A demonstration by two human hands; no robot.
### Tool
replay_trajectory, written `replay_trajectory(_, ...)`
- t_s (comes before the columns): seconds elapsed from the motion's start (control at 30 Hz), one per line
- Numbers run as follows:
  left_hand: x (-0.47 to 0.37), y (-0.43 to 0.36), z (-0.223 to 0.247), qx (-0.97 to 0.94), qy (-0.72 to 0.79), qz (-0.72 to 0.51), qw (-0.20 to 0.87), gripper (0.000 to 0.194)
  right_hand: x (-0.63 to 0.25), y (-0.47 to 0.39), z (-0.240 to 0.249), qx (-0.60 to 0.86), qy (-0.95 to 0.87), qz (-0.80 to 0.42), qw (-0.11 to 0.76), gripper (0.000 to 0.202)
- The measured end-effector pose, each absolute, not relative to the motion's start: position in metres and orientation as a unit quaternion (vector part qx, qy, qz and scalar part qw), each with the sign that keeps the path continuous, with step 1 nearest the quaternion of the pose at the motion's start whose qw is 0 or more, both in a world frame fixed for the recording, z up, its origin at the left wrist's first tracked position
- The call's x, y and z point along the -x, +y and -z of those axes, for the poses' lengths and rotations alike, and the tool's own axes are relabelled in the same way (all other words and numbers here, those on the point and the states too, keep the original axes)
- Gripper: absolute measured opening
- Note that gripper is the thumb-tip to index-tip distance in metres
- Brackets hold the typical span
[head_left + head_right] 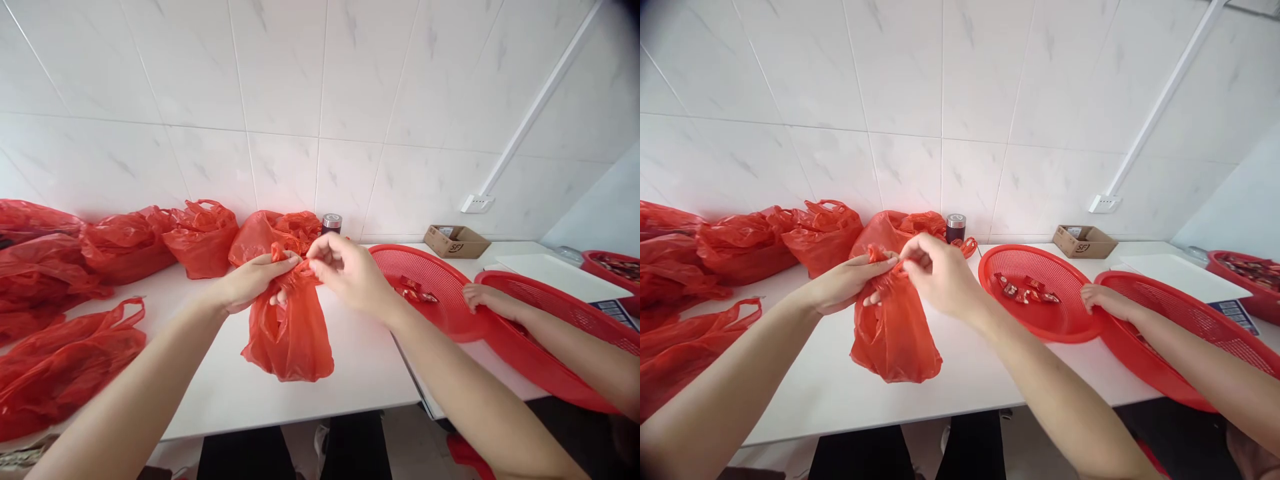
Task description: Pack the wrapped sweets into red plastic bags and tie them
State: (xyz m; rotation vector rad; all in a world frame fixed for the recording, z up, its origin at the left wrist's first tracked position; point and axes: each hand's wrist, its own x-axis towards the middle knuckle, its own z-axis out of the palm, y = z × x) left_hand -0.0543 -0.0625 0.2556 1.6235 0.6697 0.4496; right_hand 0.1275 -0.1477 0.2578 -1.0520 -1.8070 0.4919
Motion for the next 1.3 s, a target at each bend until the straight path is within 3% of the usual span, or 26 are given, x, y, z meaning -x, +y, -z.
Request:
replay_trajectory(0.13,0.066,-0.062,-0.255,-0.773,0.234,-0.152,0.570,0.023,-0.116,-0.168,-0.244,0.395,-0.738,-0.199,0.510,0.011)
replay_trajectory(0.27,0.066,-0.063,-0.246,-0.836,0.268,-0.131,0.461,0.010,-0.116,-0.139,-0.209,0.448,-0.651,-0.321,0.522,0.029)
replay_trajectory(0.43,0.058,-0.075,-0.219,-0.871,0.354,-0.282,0.191,0.024,-0.107,-0.114,-0.175,0.420,-0.602,-0.424,0.531,0.027)
replay_trajectory(0.5,0.059,-0.081,-0.207,-0.855,0.345,-0.362,0.142,0.028,-0.100,-0.121,-0.170,0.399,-0.594,-0.457,0.529,0.025)
replay_trajectory(0.57,0.065,-0.087,-0.196,-0.841,0.336,-0.398,0.145,0.030,-0.092,-0.132,-0.168,0.401,-0.586,-0.472,0.522,0.025)
replay_trajectory(0.8,0.119,-0.086,-0.152,-0.838,0.367,-0.284,0.287,0.034,-0.077,-0.181,-0.153,0.478,-0.618,-0.346,0.520,0.033)
replay_trajectory(1.0,0.187,-0.053,-0.088,-0.709,0.534,-0.395,0.238,0.042,-0.082,-0.215,-0.096,0.503,-0.528,-0.406,0.551,0.034)
replay_trajectory(1.13,0.181,-0.049,-0.055,-0.640,0.542,-0.437,0.324,0.047,-0.079,-0.215,-0.059,0.526,-0.441,-0.437,0.582,0.038)
replay_trajectory(1.3,0.142,-0.055,-0.062,-0.683,0.488,-0.427,0.337,0.045,-0.070,-0.191,-0.047,0.592,-0.445,-0.345,0.577,0.030)
